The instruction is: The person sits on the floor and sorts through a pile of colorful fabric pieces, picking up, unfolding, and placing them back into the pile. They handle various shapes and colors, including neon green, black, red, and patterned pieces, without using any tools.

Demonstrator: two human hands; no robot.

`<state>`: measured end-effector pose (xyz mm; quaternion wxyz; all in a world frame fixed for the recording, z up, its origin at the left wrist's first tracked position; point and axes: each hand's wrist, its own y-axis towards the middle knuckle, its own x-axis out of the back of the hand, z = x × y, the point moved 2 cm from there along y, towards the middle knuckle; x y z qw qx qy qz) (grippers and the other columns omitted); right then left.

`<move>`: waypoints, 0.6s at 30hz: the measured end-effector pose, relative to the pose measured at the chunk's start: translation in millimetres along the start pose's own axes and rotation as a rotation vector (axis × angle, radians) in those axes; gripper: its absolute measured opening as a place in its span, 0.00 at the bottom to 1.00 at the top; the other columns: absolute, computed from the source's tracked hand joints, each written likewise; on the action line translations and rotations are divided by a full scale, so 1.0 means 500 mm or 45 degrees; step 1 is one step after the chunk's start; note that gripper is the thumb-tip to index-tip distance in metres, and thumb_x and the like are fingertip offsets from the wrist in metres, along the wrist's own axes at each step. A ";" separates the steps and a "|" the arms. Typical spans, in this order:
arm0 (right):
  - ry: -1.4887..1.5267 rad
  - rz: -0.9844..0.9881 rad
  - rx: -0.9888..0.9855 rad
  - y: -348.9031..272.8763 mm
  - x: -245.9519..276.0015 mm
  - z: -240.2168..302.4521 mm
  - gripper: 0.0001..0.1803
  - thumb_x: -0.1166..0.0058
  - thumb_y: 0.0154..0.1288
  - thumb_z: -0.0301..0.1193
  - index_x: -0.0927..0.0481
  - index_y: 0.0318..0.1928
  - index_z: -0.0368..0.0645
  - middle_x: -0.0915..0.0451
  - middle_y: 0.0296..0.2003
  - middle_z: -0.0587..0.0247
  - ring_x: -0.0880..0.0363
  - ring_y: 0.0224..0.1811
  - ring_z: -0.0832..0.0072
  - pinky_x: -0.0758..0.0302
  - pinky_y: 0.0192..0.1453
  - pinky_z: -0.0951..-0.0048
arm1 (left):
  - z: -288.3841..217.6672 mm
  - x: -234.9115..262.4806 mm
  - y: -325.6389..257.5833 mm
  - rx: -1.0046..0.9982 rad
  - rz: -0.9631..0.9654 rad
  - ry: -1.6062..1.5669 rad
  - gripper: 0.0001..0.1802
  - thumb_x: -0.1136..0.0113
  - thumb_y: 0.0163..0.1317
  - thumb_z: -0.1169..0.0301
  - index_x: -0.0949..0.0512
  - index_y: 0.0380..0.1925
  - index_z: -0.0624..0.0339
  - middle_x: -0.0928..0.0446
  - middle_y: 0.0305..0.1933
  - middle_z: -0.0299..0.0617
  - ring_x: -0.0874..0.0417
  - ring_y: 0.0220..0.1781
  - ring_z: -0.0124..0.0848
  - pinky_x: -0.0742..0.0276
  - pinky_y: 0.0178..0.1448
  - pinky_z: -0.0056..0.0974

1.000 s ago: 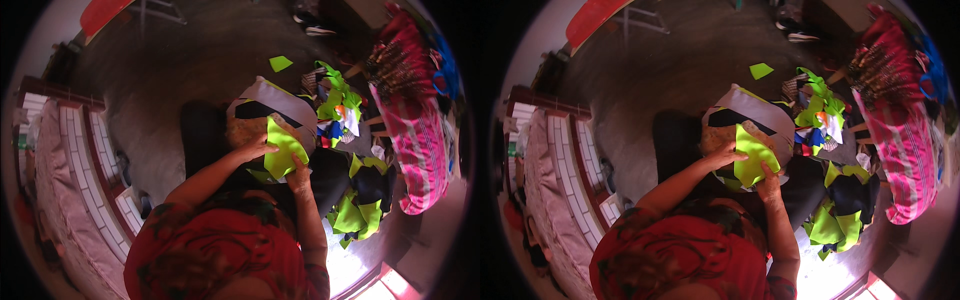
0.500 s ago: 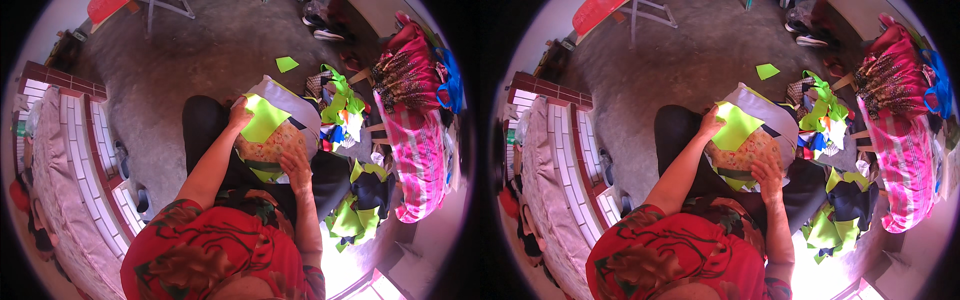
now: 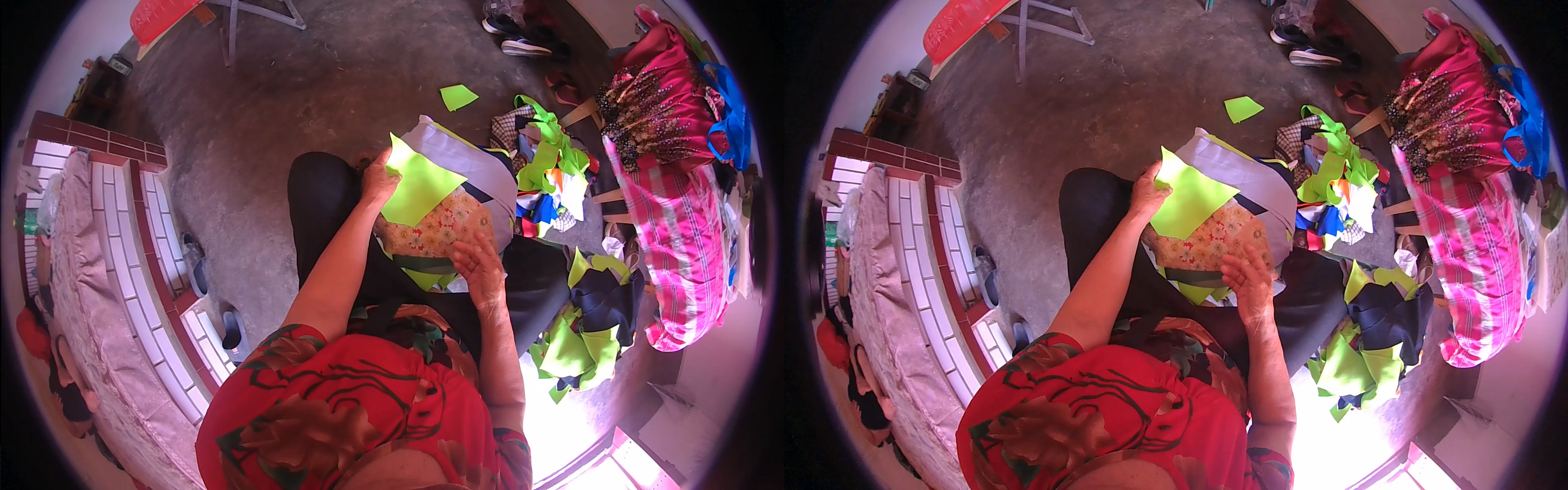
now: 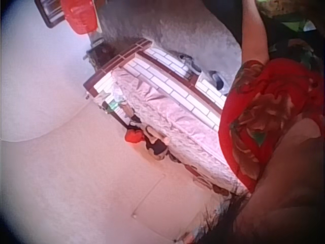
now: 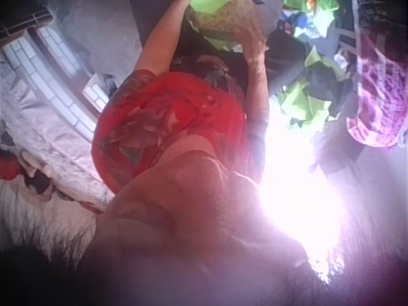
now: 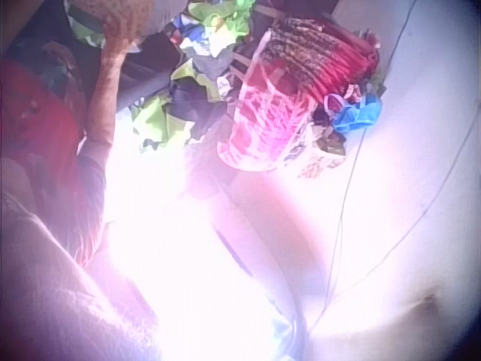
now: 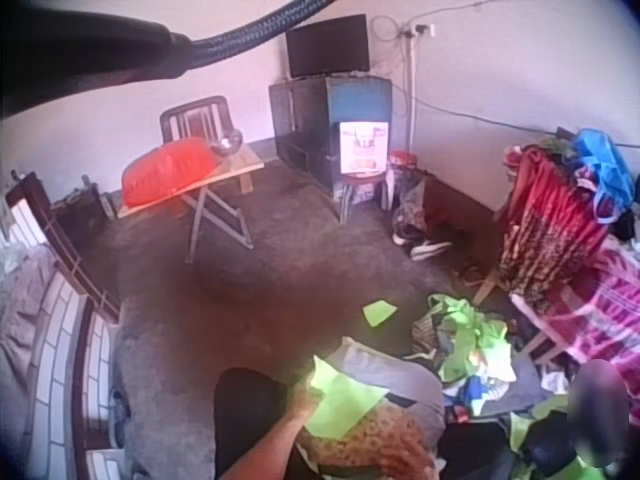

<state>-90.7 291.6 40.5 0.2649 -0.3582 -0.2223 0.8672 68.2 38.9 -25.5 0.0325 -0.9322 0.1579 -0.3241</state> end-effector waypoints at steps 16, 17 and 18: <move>-0.013 0.055 -0.006 0.002 0.002 -0.002 0.29 0.53 0.69 0.31 0.42 0.67 0.39 0.20 0.47 0.45 0.17 0.41 0.67 0.20 0.47 0.69 | -0.012 0.006 -0.007 0.059 -0.025 0.101 0.37 0.33 0.48 0.71 0.32 0.62 0.44 0.21 0.51 0.51 0.20 0.53 0.47 0.24 0.56 0.45; -0.015 0.038 -0.006 0.000 -0.002 0.000 0.28 0.53 0.69 0.31 0.42 0.67 0.39 0.20 0.46 0.46 0.18 0.40 0.68 0.21 0.46 0.70 | -0.016 0.008 -0.008 0.092 0.003 0.079 0.38 0.32 0.47 0.72 0.32 0.62 0.47 0.23 0.53 0.51 0.22 0.55 0.46 0.26 0.58 0.44; -0.017 0.021 -0.007 -0.003 -0.008 0.003 0.28 0.54 0.70 0.30 0.42 0.67 0.39 0.20 0.45 0.47 0.18 0.39 0.69 0.21 0.46 0.71 | -0.020 0.010 -0.007 0.126 0.030 0.057 0.38 0.32 0.46 0.72 0.31 0.61 0.49 0.24 0.55 0.51 0.23 0.57 0.45 0.27 0.59 0.42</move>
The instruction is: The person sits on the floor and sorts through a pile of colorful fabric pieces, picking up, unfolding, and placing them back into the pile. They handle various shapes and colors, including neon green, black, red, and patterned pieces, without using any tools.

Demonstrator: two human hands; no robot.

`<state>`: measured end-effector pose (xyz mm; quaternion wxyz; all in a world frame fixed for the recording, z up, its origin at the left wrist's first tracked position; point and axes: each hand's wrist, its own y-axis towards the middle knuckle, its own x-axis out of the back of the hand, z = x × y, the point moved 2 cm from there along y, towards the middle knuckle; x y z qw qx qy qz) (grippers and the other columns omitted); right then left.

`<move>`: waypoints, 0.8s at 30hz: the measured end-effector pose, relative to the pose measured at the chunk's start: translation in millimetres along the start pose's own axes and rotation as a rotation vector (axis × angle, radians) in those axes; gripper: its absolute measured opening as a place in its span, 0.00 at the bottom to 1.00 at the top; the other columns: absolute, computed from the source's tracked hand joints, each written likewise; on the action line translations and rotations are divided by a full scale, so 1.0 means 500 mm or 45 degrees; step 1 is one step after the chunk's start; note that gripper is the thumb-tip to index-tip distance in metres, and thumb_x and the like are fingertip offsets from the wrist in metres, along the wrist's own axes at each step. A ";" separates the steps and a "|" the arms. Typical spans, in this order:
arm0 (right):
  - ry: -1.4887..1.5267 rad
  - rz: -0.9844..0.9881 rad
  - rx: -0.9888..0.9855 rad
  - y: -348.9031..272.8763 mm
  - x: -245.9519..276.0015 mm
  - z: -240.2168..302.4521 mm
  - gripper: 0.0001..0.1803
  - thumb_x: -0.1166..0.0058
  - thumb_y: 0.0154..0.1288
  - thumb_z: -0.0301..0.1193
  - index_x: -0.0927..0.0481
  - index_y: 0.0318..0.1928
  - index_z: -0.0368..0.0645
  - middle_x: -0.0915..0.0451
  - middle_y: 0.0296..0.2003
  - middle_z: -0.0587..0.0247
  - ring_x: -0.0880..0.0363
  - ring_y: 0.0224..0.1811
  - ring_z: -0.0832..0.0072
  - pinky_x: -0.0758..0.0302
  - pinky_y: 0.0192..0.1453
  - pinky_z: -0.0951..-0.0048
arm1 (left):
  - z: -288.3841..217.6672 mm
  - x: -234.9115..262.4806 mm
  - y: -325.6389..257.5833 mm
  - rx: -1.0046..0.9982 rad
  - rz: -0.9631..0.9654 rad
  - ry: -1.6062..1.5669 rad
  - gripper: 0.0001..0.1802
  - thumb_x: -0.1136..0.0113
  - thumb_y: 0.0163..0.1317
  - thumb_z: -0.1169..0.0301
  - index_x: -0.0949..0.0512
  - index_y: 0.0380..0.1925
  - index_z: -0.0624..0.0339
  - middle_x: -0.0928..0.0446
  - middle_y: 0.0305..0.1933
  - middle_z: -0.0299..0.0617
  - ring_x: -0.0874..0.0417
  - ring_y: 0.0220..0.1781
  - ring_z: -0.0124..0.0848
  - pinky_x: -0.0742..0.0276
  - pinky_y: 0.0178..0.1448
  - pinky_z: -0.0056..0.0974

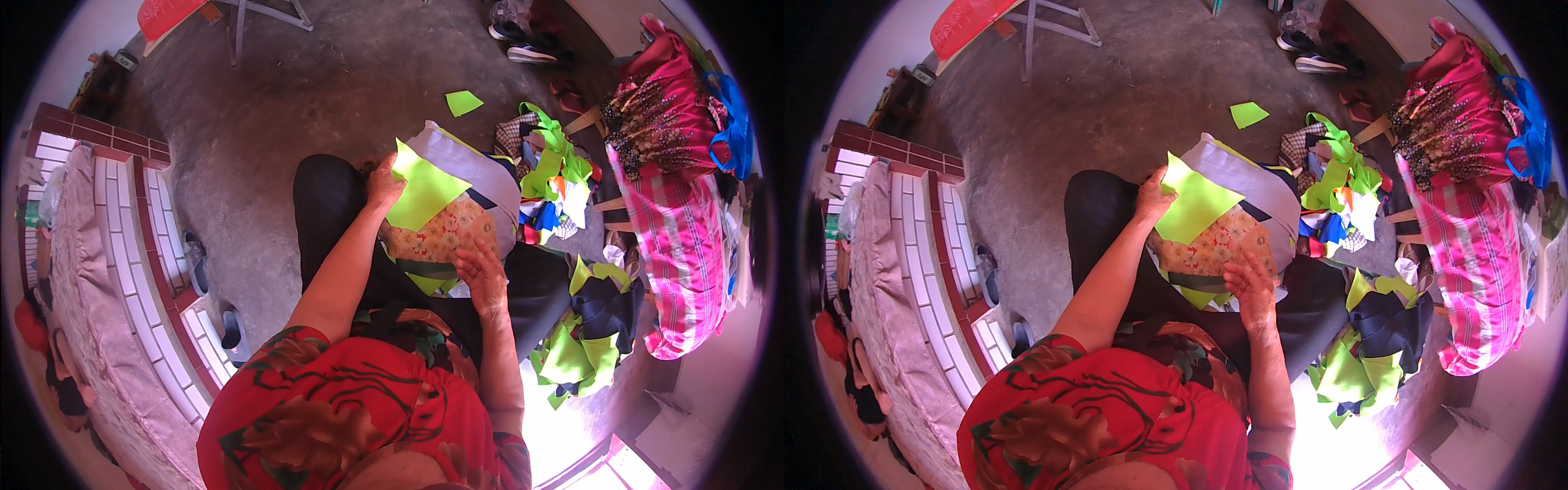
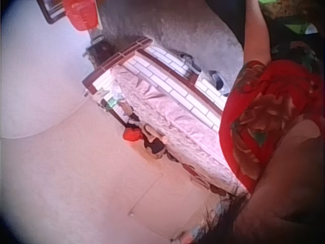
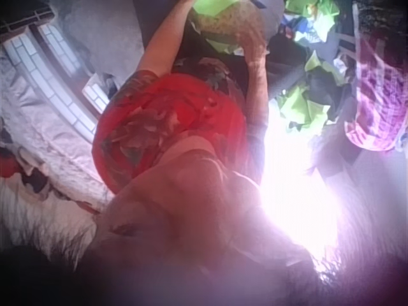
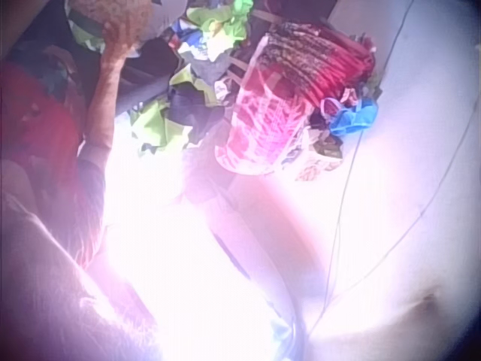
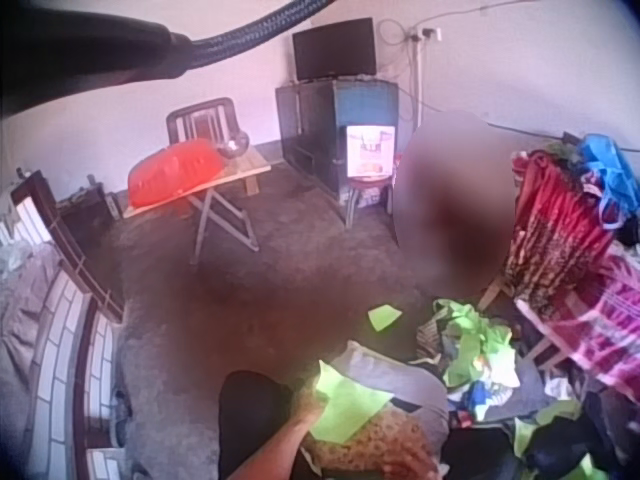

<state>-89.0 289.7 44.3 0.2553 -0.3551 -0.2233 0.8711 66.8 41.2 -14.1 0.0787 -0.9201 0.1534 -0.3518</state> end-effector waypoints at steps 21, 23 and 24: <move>-0.016 -0.010 0.005 -0.001 0.000 -0.001 0.27 0.52 0.69 0.31 0.39 0.66 0.38 0.19 0.43 0.50 0.18 0.39 0.70 0.21 0.44 0.73 | 0.013 -0.013 0.005 -0.070 -0.040 0.003 0.37 0.33 0.48 0.73 0.33 0.61 0.46 0.25 0.58 0.45 0.23 0.58 0.45 0.27 0.59 0.43; -0.015 -0.014 -0.001 0.000 0.000 -0.001 0.27 0.52 0.69 0.31 0.39 0.66 0.38 0.19 0.43 0.50 0.18 0.39 0.70 0.21 0.43 0.73 | 0.014 -0.013 0.005 -0.079 -0.052 0.006 0.37 0.33 0.48 0.73 0.33 0.61 0.46 0.25 0.58 0.45 0.23 0.58 0.45 0.26 0.59 0.43; -0.011 -0.009 -0.005 0.001 0.001 -0.002 0.27 0.52 0.69 0.31 0.39 0.66 0.38 0.19 0.43 0.50 0.18 0.39 0.70 0.21 0.43 0.73 | 0.015 -0.013 0.005 -0.087 -0.064 0.009 0.37 0.33 0.48 0.73 0.33 0.61 0.46 0.25 0.57 0.46 0.23 0.58 0.45 0.26 0.59 0.43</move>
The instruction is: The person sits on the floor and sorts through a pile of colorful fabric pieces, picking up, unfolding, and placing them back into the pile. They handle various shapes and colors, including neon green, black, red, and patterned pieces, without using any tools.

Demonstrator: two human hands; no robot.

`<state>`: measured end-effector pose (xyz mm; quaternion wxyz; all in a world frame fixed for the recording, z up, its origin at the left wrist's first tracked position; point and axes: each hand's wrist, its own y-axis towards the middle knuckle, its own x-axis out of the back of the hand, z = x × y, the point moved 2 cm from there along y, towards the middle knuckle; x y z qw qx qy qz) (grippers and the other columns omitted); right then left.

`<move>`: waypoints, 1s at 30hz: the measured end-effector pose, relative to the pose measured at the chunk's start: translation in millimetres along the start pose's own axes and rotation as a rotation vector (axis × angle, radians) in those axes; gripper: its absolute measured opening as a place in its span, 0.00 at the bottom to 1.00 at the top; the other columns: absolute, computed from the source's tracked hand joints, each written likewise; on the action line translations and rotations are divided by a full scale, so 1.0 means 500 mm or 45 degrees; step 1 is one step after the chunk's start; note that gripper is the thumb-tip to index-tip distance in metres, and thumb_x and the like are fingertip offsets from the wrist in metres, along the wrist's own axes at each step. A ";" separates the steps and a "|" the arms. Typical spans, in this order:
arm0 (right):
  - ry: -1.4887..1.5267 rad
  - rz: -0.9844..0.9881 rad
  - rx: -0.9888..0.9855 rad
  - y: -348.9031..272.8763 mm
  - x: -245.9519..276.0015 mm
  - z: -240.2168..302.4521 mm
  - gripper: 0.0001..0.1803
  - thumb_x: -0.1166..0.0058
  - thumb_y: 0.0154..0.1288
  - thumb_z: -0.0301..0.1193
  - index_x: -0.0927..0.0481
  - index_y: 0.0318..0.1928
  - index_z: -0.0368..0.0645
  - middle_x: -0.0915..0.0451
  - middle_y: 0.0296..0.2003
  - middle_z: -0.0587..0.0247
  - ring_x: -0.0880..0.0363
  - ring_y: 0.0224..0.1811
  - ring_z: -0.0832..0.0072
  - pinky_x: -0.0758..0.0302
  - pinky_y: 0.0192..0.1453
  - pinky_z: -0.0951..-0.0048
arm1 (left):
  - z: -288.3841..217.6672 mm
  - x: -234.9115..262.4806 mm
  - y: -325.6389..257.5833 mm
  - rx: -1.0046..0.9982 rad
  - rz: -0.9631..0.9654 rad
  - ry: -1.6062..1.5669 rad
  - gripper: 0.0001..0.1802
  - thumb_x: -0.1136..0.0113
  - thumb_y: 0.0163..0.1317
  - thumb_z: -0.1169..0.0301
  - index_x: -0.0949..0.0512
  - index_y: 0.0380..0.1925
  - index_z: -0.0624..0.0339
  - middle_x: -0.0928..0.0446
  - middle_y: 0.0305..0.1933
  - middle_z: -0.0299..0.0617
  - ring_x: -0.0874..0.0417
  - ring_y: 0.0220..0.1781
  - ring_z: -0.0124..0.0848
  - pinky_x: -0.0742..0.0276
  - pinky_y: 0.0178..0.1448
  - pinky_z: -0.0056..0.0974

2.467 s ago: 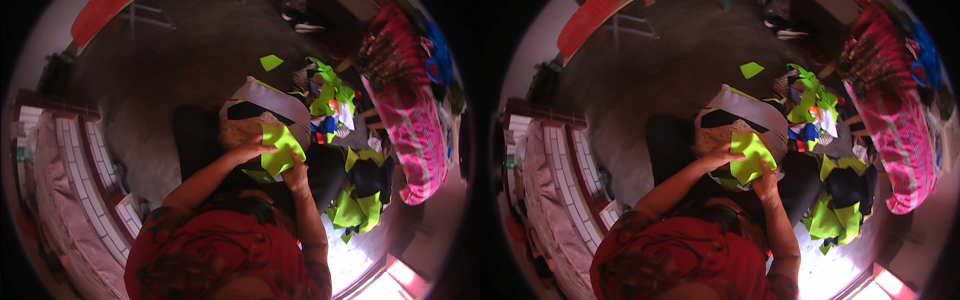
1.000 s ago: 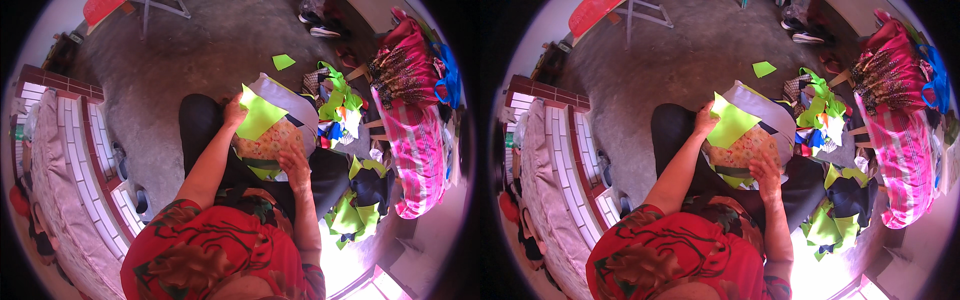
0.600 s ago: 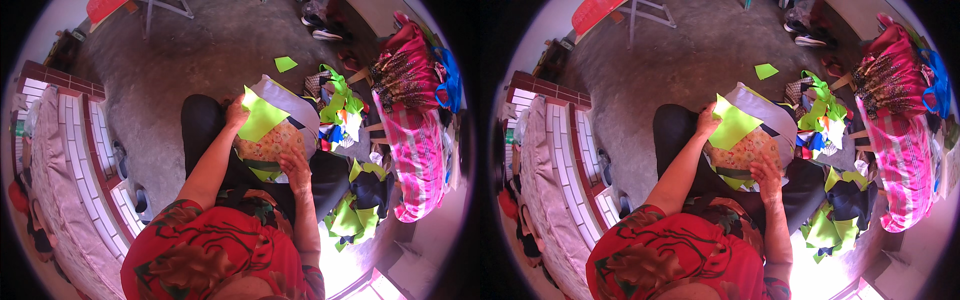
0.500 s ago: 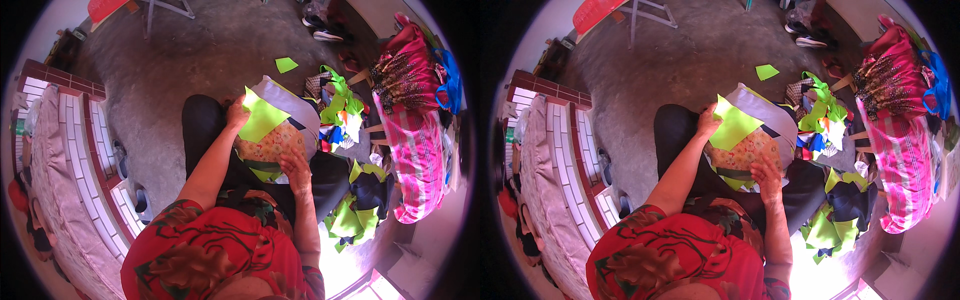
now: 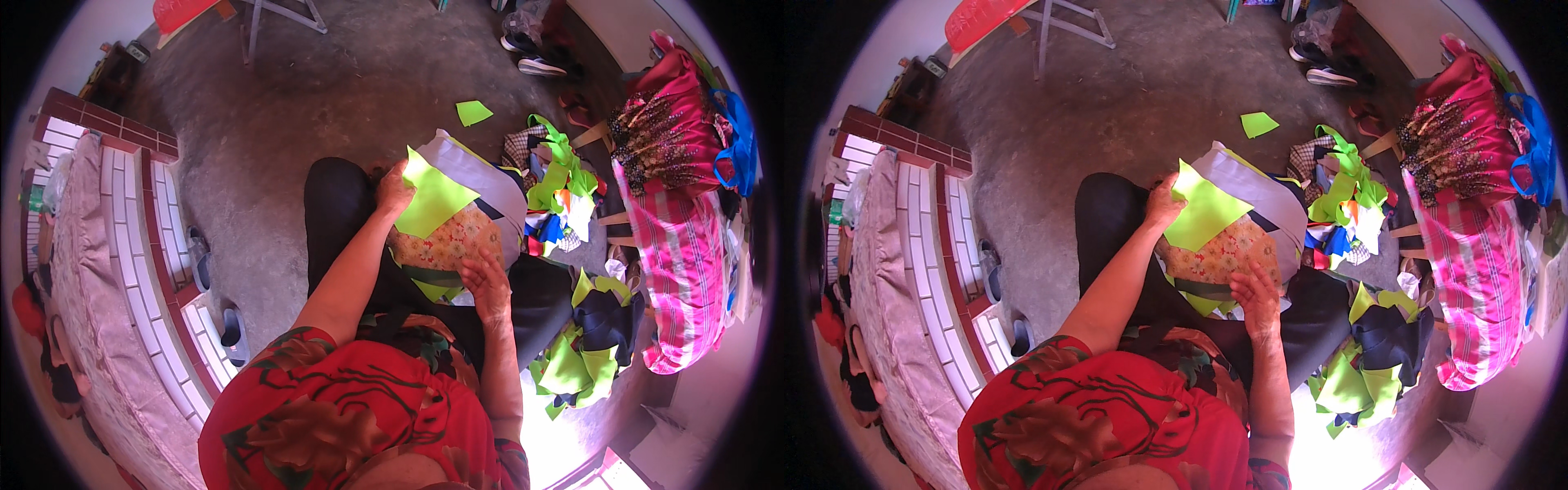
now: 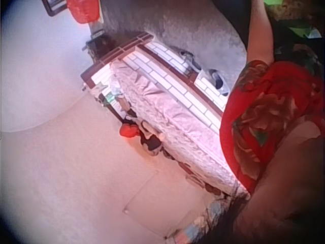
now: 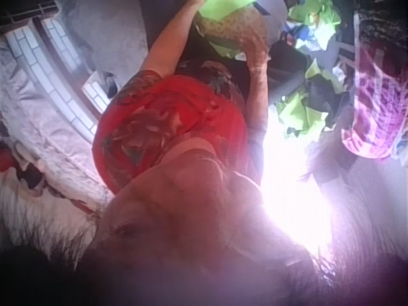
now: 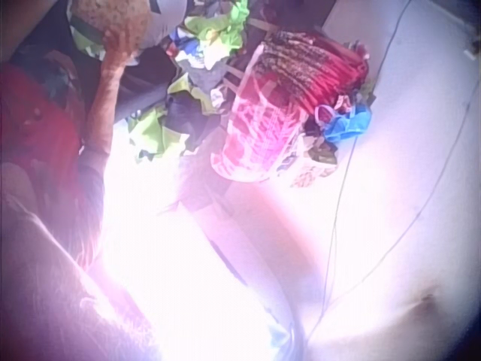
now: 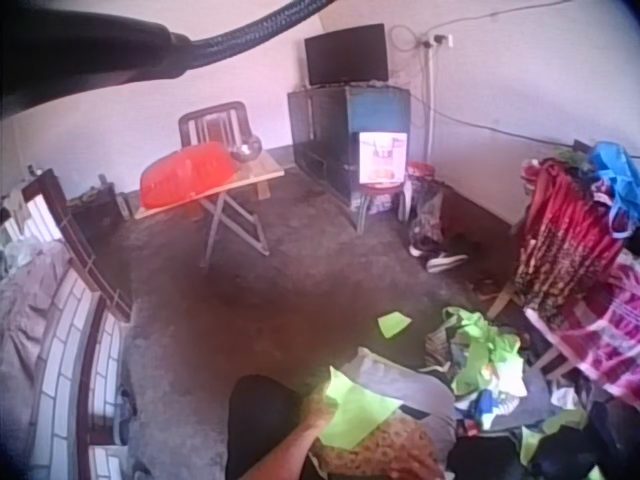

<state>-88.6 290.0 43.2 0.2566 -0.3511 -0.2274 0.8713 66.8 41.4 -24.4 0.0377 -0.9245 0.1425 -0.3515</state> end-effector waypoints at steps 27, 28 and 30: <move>-0.030 -0.016 -0.006 -0.001 0.000 0.004 0.26 0.53 0.68 0.29 0.39 0.65 0.39 0.19 0.43 0.50 0.18 0.39 0.71 0.22 0.45 0.73 | 0.006 0.009 0.010 -0.038 -0.197 0.019 0.35 0.36 0.46 0.78 0.32 0.58 0.54 0.28 0.56 0.51 0.28 0.60 0.48 0.30 0.62 0.45; -0.039 -0.021 -0.002 -0.001 0.000 0.005 0.26 0.53 0.68 0.29 0.39 0.65 0.39 0.19 0.43 0.51 0.18 0.39 0.70 0.22 0.45 0.73 | -0.023 0.020 -0.004 -0.110 -0.237 0.130 0.34 0.35 0.46 0.77 0.31 0.58 0.54 0.28 0.56 0.50 0.29 0.61 0.48 0.31 0.62 0.45; -0.033 -0.034 -0.012 0.002 0.003 0.000 0.26 0.53 0.68 0.29 0.38 0.65 0.39 0.19 0.42 0.51 0.18 0.39 0.71 0.22 0.45 0.73 | -0.049 0.031 -0.023 -0.271 -0.304 0.298 0.33 0.32 0.46 0.74 0.30 0.56 0.53 0.31 0.56 0.47 0.33 0.61 0.47 0.34 0.61 0.48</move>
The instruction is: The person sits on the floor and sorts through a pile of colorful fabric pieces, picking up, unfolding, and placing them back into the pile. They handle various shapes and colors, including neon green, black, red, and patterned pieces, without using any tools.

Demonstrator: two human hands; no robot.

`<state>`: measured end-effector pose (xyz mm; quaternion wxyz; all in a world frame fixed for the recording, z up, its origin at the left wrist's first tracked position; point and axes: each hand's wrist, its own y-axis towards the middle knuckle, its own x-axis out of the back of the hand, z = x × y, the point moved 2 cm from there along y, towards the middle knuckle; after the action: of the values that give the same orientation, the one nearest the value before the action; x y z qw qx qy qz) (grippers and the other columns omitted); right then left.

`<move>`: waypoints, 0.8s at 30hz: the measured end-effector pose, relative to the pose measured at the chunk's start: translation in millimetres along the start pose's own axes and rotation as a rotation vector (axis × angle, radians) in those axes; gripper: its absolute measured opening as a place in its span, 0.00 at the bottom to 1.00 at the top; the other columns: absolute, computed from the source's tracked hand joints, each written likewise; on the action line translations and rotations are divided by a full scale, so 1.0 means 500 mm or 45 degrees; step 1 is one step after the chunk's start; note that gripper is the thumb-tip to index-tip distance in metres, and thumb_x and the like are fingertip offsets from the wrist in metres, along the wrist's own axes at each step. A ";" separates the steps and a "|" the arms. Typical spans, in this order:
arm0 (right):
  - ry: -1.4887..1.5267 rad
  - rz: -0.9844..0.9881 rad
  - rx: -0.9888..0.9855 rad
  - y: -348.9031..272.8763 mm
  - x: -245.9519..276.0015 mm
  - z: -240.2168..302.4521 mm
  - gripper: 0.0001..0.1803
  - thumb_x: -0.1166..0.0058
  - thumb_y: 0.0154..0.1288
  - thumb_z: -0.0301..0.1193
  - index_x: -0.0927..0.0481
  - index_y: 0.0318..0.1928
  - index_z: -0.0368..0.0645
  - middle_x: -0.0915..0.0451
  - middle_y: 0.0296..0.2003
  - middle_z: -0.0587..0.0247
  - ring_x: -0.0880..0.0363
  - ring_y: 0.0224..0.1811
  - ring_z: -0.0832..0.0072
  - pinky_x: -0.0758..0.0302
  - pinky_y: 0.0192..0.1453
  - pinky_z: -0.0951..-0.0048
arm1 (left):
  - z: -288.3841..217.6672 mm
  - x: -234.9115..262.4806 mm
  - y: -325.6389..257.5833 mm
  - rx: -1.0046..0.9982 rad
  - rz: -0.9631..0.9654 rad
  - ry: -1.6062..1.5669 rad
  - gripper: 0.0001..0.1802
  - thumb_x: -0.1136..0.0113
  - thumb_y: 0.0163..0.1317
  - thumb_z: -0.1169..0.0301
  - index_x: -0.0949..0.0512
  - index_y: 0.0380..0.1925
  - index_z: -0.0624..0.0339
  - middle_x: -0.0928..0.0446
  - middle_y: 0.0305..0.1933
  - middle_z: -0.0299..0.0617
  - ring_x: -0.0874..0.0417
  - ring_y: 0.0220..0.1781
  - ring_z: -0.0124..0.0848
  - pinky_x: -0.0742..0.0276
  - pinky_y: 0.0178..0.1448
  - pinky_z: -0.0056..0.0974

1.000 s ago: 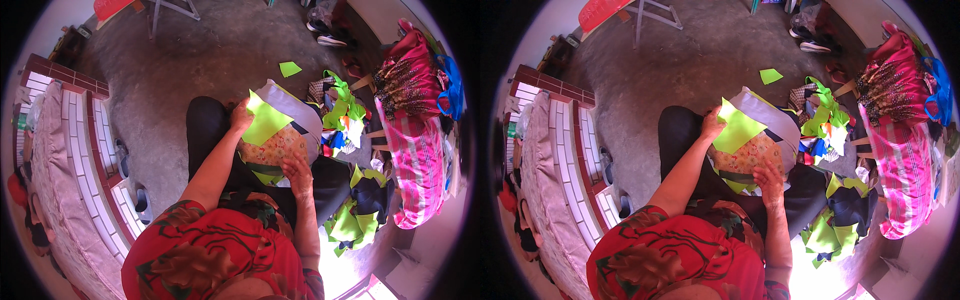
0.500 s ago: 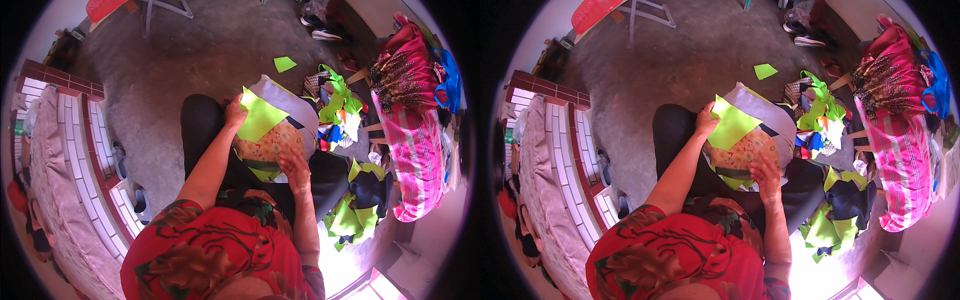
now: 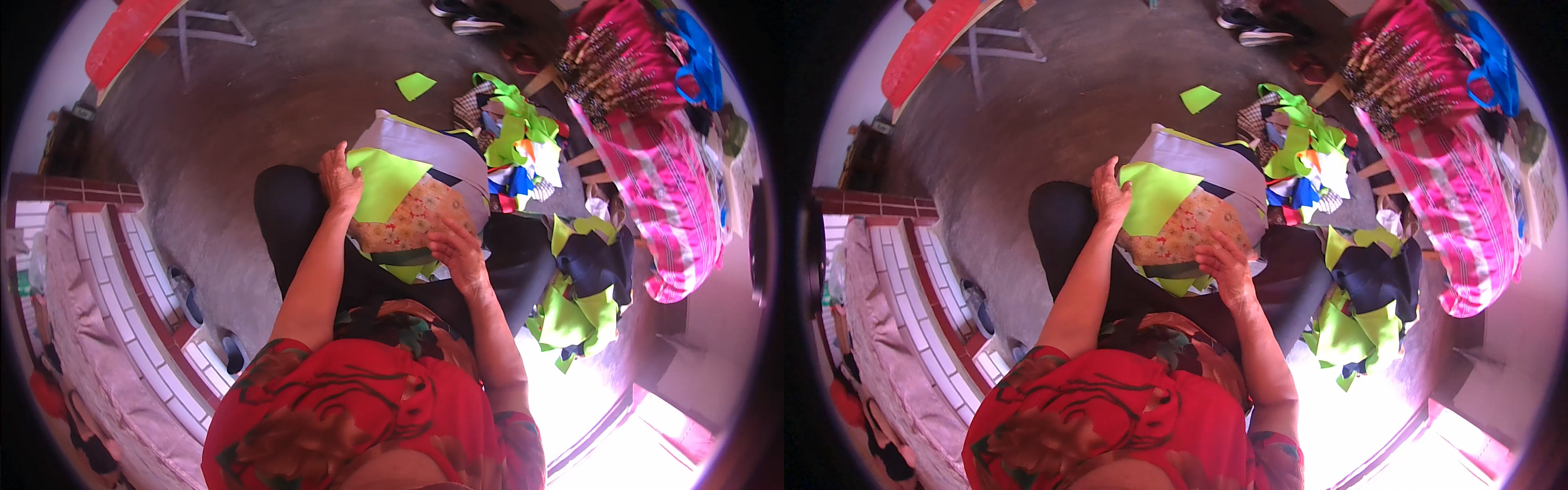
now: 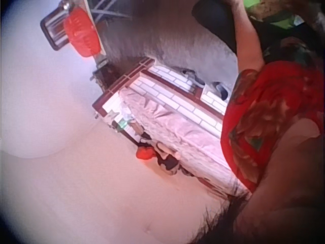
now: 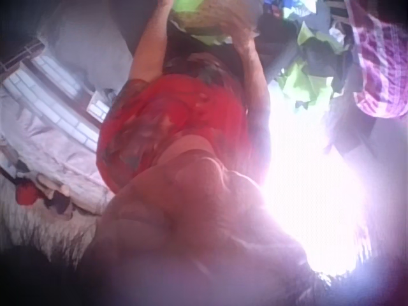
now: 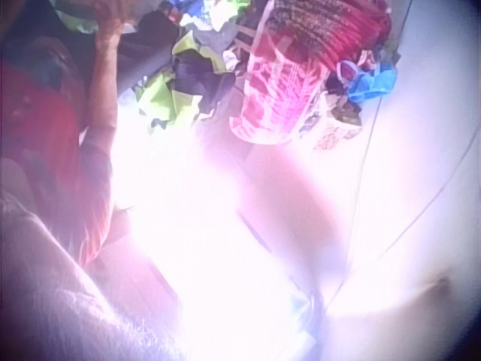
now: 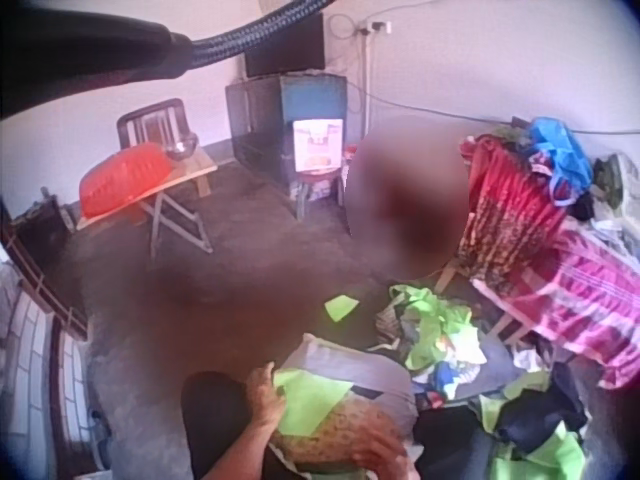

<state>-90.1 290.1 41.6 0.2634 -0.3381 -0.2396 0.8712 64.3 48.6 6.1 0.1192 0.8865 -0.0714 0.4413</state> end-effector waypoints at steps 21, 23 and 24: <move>0.025 0.098 0.101 0.005 0.011 -0.007 0.22 0.50 0.68 0.35 0.31 0.60 0.42 0.18 0.41 0.63 0.20 0.38 0.79 0.24 0.46 0.77 | -0.040 -0.106 -0.069 -0.755 0.494 0.383 0.36 0.42 0.59 0.51 0.39 0.65 0.47 0.49 0.74 0.44 0.51 0.76 0.45 0.49 0.69 0.60; -0.009 0.100 0.153 -0.004 0.011 -0.004 0.22 0.50 0.68 0.34 0.30 0.60 0.41 0.18 0.41 0.63 0.19 0.38 0.78 0.24 0.46 0.76 | -0.040 -0.103 -0.071 -0.755 0.489 0.381 0.35 0.43 0.59 0.50 0.39 0.65 0.47 0.50 0.74 0.43 0.51 0.76 0.44 0.50 0.70 0.60; -0.021 0.099 0.185 -0.015 0.008 0.003 0.21 0.50 0.69 0.34 0.30 0.60 0.41 0.18 0.41 0.62 0.19 0.39 0.77 0.24 0.47 0.75 | -0.040 -0.101 -0.071 -0.723 0.510 0.395 0.36 0.41 0.59 0.51 0.39 0.65 0.47 0.50 0.75 0.43 0.52 0.76 0.43 0.49 0.70 0.60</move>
<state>-91.5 297.9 44.9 0.2511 -0.3198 -0.1647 0.8986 27.0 89.5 -27.9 0.2807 0.7094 -0.3440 0.5474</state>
